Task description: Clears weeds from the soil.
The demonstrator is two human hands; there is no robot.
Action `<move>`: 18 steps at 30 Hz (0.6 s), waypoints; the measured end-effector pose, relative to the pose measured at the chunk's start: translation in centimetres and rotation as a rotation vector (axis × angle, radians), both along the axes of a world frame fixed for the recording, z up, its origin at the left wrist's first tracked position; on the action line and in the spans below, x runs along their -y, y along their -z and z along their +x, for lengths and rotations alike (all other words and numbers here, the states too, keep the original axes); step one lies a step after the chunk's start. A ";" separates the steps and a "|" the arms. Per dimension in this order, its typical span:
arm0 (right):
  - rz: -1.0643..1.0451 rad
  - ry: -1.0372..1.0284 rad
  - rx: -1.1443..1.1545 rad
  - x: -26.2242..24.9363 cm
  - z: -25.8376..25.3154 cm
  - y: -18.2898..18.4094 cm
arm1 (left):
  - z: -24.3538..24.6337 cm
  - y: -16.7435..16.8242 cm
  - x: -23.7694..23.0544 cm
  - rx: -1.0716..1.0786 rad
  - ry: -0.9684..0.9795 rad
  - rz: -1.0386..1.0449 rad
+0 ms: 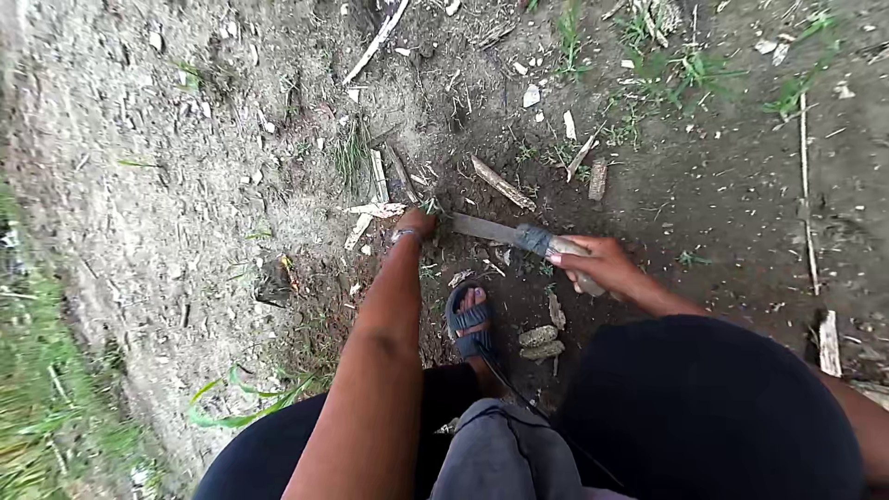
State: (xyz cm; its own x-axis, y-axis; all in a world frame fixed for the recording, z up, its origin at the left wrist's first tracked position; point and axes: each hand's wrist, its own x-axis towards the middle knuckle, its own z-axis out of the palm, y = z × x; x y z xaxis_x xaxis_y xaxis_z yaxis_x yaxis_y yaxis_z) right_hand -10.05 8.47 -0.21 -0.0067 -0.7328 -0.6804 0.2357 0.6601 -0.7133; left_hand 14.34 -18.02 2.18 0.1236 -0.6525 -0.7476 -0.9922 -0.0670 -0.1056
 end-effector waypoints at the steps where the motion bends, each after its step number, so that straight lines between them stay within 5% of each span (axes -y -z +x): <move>1: -0.022 0.002 0.005 -0.3 0.4 0.7 | 0.1 0.4 -0.3 -0.029 -0.013 0.000; 5: -0.142 -0.039 -0.086 -3.6 -1.6 1.1 | 2.2 0.5 0.4 -0.079 -0.010 -0.033; 12: -0.001 0.057 0.059 -9.5 -10.8 -5.5 | 8.2 -0.5 -0.5 0.068 0.008 0.028; 15: 0.047 -0.094 0.024 -5.4 -8.3 -6.4 | 7.6 -0.1 -2.7 -0.043 -0.191 0.041; 18: 0.000 -0.202 0.003 -0.3 -1.7 -3.0 | 7.5 0.1 -3.6 -0.067 -0.245 0.017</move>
State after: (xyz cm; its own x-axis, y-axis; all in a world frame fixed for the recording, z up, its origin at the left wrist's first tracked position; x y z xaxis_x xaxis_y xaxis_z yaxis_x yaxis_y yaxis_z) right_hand -11.74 8.80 2.79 0.1426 -0.7191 -0.6801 0.1009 0.6941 -0.7127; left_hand 21.80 -14.43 2.11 0.2259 -0.5968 -0.7699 -0.9515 -0.3047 -0.0430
